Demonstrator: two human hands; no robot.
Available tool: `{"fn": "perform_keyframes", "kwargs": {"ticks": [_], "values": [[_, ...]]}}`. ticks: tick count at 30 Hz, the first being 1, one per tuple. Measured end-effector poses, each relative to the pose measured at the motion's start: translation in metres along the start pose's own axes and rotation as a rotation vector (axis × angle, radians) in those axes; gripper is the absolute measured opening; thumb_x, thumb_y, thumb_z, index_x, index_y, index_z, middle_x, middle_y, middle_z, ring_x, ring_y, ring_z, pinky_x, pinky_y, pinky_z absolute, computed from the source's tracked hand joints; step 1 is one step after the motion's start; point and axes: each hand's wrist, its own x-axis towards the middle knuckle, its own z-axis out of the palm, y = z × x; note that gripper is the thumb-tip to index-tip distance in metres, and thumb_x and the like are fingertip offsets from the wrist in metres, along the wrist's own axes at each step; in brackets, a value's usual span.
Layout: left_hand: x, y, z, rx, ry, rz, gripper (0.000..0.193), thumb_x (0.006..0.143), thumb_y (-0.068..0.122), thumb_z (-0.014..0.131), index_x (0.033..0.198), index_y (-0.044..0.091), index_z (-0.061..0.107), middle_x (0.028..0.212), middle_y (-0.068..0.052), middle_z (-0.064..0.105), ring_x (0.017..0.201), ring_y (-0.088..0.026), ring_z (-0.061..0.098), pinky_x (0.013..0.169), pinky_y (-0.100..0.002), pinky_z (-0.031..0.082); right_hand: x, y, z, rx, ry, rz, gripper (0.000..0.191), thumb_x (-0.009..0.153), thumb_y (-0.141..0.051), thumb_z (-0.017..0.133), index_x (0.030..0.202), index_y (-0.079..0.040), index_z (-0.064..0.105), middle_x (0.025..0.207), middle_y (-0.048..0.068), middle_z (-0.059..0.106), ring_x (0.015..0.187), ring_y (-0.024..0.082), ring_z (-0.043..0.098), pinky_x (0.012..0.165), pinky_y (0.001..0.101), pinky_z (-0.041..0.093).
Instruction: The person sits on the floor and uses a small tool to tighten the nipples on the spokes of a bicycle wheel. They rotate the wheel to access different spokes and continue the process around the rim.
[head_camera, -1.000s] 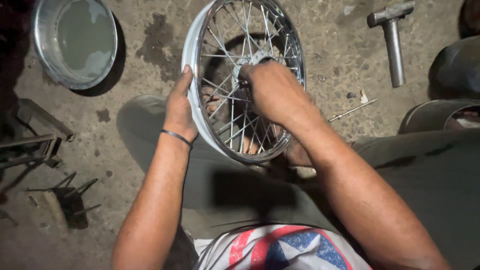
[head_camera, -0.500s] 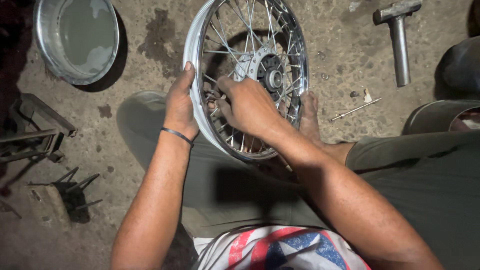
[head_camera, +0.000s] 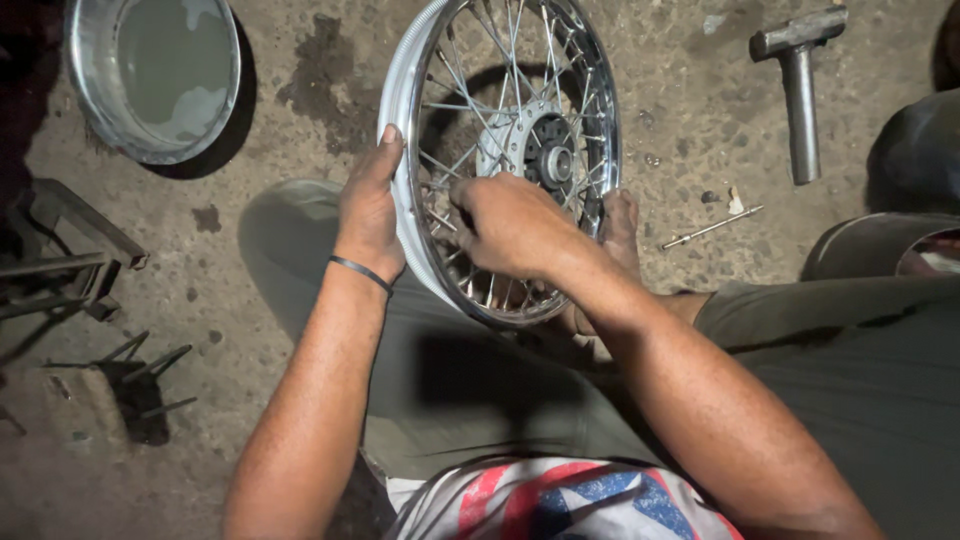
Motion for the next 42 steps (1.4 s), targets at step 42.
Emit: {"fn": "perform_keyframes", "kwargs": {"ticks": [42], "values": [[-0.055, -0.005, 0.037, 0.143, -0.114, -0.043, 0.04, 0.1, 0.047, 0.054, 0.112, 0.009, 0.058, 0.084, -0.009, 0.069, 0.066, -0.019, 0.07, 0.062, -0.034, 0.059, -0.049, -0.006, -0.078, -0.259, 0.27, 0.03, 0.018, 0.081, -0.016, 0.075, 0.097, -0.008, 0.076, 0.086, 0.021, 0.072, 0.082, 0.042, 0.069, 0.074, 0.0514, 0.053]]}}
